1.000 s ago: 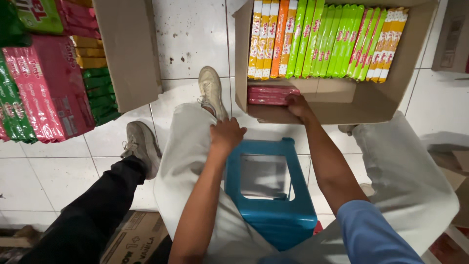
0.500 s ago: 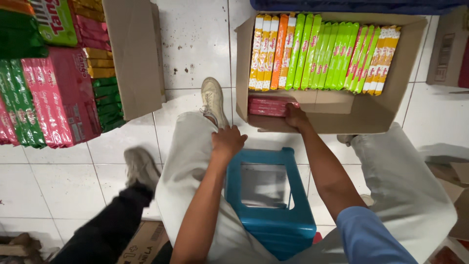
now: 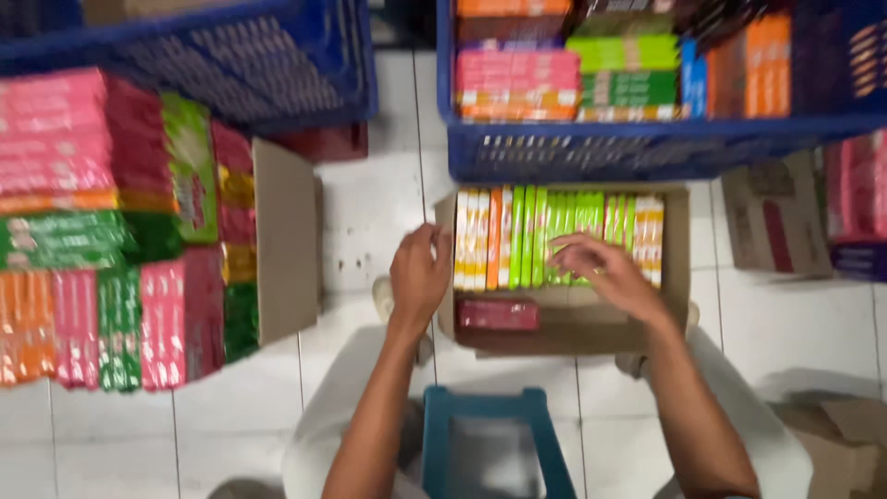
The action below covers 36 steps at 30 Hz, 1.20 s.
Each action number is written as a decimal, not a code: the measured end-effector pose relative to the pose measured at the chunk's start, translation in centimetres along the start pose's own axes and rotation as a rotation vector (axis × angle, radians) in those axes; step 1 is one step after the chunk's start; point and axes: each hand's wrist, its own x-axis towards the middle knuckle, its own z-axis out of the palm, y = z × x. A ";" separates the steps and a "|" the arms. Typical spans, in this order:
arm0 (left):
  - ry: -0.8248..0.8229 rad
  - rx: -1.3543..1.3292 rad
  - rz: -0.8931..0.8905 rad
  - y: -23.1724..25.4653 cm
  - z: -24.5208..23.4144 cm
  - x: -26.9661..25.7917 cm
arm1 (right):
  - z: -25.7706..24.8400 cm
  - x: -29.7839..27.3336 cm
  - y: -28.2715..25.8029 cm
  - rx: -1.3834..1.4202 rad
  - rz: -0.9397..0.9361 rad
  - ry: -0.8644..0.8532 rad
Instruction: The person sits on a small stool and transfers stacks of colorful snack packets from a blue plastic crate into a cardboard box. They handle the packets by hand, arranging them in neat rows inside the box.
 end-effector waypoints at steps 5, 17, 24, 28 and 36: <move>0.478 0.035 0.399 9.5 1.1 11.6 | -7.4 10.4 -8.3 -0.234 -0.373 0.318; 0.473 0.388 0.159 11.8 3.7 16.4 | -16.0 37.9 5.0 -0.930 0.339 -0.336; 0.501 0.438 0.150 10.9 4.8 16.1 | -15.0 37.2 4.9 -0.813 0.291 -0.307; 0.508 0.427 0.161 11.5 4.0 16.3 | -13.5 35.5 -0.1 -0.912 0.352 -0.161; 0.499 0.361 0.143 11.8 4.0 15.9 | -12.3 34.9 -0.8 -1.282 0.226 -0.195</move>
